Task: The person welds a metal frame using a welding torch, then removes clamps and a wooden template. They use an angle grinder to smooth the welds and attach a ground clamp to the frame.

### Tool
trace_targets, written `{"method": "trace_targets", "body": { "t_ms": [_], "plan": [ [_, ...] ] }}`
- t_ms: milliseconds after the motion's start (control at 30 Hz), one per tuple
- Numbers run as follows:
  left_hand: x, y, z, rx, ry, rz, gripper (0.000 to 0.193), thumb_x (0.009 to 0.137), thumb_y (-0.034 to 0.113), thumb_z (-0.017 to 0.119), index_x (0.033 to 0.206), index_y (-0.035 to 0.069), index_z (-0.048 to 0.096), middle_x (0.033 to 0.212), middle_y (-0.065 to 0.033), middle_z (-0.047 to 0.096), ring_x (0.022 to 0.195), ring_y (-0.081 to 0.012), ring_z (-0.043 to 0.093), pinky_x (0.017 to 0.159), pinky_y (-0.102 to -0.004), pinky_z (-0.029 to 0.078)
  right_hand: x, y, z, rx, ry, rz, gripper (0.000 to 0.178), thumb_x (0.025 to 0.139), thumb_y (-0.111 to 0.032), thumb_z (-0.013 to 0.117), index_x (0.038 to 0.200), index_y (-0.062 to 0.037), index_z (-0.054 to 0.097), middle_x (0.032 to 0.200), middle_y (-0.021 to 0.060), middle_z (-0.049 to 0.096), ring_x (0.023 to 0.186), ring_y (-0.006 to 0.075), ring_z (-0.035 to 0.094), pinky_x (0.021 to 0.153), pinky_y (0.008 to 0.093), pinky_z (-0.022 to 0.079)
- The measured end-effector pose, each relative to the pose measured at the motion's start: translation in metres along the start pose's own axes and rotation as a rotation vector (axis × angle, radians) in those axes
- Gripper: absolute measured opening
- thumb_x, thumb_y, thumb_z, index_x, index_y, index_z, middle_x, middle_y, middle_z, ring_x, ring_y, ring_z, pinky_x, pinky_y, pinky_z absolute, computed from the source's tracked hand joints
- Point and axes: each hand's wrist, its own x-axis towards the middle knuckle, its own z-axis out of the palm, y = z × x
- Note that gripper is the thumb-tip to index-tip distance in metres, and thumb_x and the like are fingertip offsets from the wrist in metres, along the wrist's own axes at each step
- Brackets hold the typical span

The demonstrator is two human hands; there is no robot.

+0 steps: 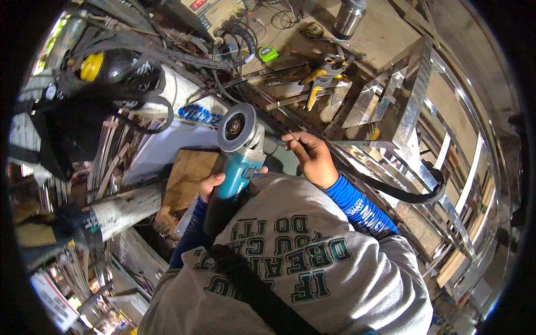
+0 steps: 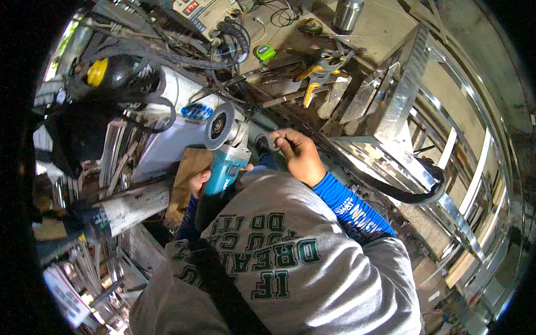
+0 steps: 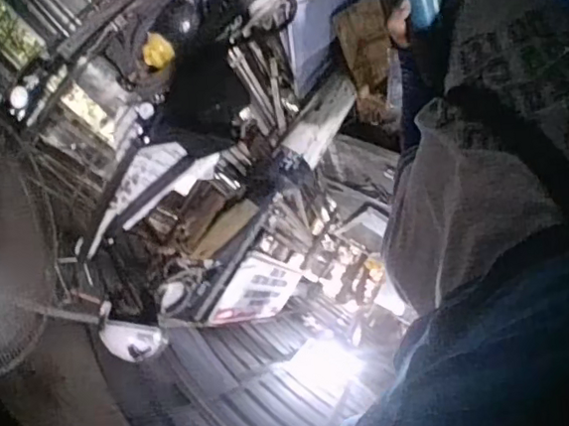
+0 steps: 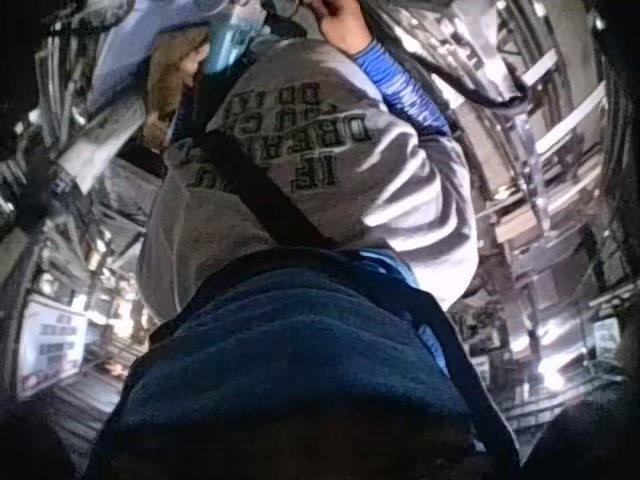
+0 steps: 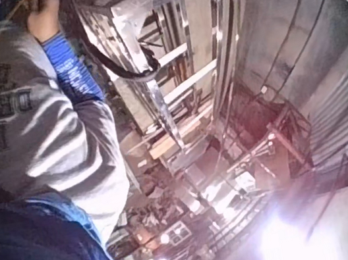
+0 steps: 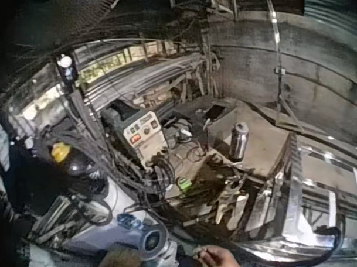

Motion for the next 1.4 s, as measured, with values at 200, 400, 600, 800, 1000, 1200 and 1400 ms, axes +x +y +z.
{"method": "trace_targets", "body": {
  "t_ms": [200, 400, 600, 800, 1000, 1200, 1400],
  "plan": [
    [0.041, 0.077, -0.056, 0.095, -0.177, -0.124, 0.093, 0.087, 0.049, 0.066, 0.152, -0.008, 0.031, 0.128, -0.0292, 0.057, 0.091, -0.0307, 0.068, 0.081, -0.0378, 0.059, 0.056, -0.010, 0.052, 0.159, 0.081, -0.116, 0.062, 0.090, -0.010, 0.081, 0.142, 0.0019, 0.050, 0.111, 0.0009, 0.053, 0.091, 0.0065, 0.054, 0.082, 0.0210, 0.046],
    [0.089, 0.127, -0.072, 0.084, -0.305, -0.274, 0.087, 0.089, 0.048, 0.065, 0.141, -0.016, 0.038, 0.113, -0.0228, 0.059, 0.085, -0.0264, 0.068, 0.066, -0.0371, 0.061, 0.090, -0.029, 0.110, 0.775, -0.044, -0.015, 0.060, 0.094, -0.008, 0.076, 0.143, 0.0015, 0.043, 0.121, 0.0091, 0.060, 0.098, 0.0175, 0.065, 0.088, 0.0354, 0.057],
    [0.112, 0.130, -0.052, 0.080, -0.438, -0.419, 0.077, 0.086, 0.040, 0.069, 0.136, -0.011, 0.040, 0.111, -0.0225, 0.056, 0.069, -0.0301, 0.067, 0.063, -0.0382, 0.060, 0.081, -0.016, 0.099, 0.615, 0.210, -0.153, 0.061, 0.093, -0.003, 0.075, 0.144, 0.0007, 0.044, 0.129, 0.0121, 0.060, 0.090, 0.0180, 0.068, 0.081, 0.0334, 0.059],
    [0.104, 0.112, -0.012, 0.124, -0.462, -0.381, 0.072, 0.085, 0.035, 0.069, 0.134, -0.011, 0.045, 0.109, -0.0222, 0.057, 0.071, -0.0297, 0.067, 0.062, -0.0381, 0.058, 0.046, -0.028, 0.079, 0.559, 0.230, -0.299, 0.051, 0.093, -0.006, 0.074, 0.137, 0.0018, 0.049, 0.113, 0.0111, 0.064, 0.086, 0.0185, 0.067, 0.077, 0.0330, 0.059],
    [0.087, 0.087, 0.017, 0.179, -0.415, -0.382, 0.072, 0.085, 0.038, 0.071, 0.134, -0.009, 0.047, 0.108, -0.0209, 0.058, 0.072, -0.0286, 0.067, 0.063, -0.0385, 0.058, 0.015, -0.025, 0.062, 0.449, 0.234, -0.334, 0.047, 0.095, -0.013, 0.074, 0.133, 0.0058, 0.052, 0.107, 0.0106, 0.065, 0.080, 0.0156, 0.067, 0.074, 0.0294, 0.057],
    [0.064, 0.056, 0.034, 0.156, -0.343, -0.269, 0.066, 0.087, 0.033, 0.073, 0.134, -0.004, 0.048, 0.108, -0.0181, 0.062, 0.072, -0.0278, 0.070, 0.062, -0.0395, 0.059, -0.007, -0.018, 0.047, 0.401, 0.117, -0.281, 0.050, 0.100, -0.019, 0.070, 0.139, 0.0062, 0.052, 0.104, 0.0087, 0.067, 0.082, 0.0139, 0.066, 0.075, 0.0290, 0.056],
    [0.029, 0.047, 0.038, 0.423, -0.099, -0.192, 0.064, 0.088, 0.022, 0.072, 0.140, 0.002, 0.040, 0.108, -0.0165, 0.062, 0.075, -0.0265, 0.070, 0.064, -0.0400, 0.060, -0.060, 0.058, 0.003, 0.028, 0.187, 0.114, 0.039, 0.099, -0.008, 0.064, 0.135, 0.0050, 0.054, 0.115, 0.0107, 0.065, 0.101, 0.0142, 0.060, 0.089, 0.0291, 0.050]
  ]
}}
